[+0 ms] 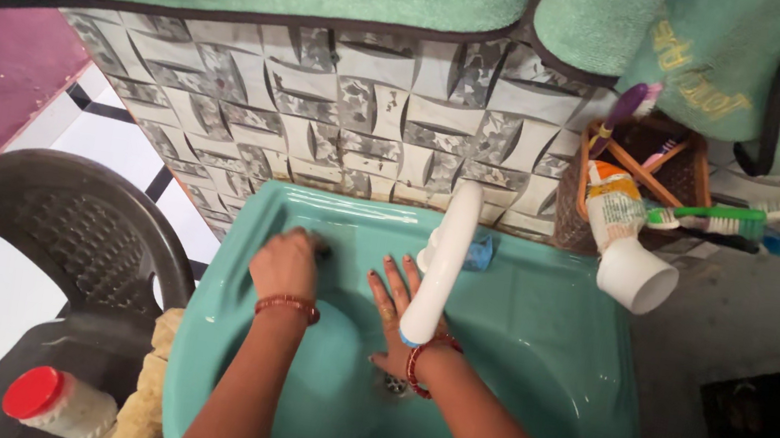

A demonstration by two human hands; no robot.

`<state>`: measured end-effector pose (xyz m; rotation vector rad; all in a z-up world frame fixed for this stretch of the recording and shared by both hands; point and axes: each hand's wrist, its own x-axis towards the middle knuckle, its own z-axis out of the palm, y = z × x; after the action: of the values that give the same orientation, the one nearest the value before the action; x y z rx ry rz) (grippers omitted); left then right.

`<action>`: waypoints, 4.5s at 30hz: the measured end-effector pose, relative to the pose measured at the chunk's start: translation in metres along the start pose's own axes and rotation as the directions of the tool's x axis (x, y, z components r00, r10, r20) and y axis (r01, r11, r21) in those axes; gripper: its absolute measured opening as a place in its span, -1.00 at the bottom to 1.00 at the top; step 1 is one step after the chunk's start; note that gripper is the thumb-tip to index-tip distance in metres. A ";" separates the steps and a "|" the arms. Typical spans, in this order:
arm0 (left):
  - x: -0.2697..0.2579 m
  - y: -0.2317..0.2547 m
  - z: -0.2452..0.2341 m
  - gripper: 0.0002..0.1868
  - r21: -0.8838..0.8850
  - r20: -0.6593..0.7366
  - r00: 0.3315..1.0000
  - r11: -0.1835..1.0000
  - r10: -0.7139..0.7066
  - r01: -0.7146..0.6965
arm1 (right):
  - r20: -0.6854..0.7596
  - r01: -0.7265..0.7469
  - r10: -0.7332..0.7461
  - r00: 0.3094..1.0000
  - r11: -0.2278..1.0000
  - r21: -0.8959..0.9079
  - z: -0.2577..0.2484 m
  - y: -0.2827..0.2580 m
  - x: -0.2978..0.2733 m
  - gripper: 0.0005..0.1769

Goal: The person scrubs the interior and rim of a teal bathroom sink using a dark sponge and water. They repeatedly rinse the sponge under the running tap and wipe the basin surfaces thoroughly.

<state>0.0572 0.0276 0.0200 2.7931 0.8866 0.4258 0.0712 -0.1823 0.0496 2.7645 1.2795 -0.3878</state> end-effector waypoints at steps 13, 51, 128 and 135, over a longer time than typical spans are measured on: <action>-0.031 -0.063 -0.050 -0.72 0.150 -0.098 0.939 0.938 0.329 -0.313 | 0.131 -0.360 0.348 0.928 0.929 0.089 -0.026 -0.064 0.044 0.30; 0.035 -0.096 -0.022 -0.47 -0.232 -0.048 0.803 0.776 0.594 -0.587 | 0.083 -0.172 0.170 0.982 0.985 0.016 -0.015 -0.148 0.075 0.15; -0.315 0.109 0.094 -0.50 -0.720 0.462 0.303 0.552 0.834 -0.421 | -0.244 -0.727 0.846 0.474 0.532 0.434 0.075 -0.027 -0.254 -0.29; -0.291 0.088 0.006 -0.68 -0.870 0.396 0.379 0.474 0.836 -0.137 | -0.359 -0.671 0.805 0.473 0.593 0.445 0.081 0.021 -0.246 -0.24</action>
<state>-0.1209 -0.2141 -0.0260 1.9571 -0.4552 -0.4051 -0.0818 -0.3918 0.0338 3.3980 -0.1479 0.3576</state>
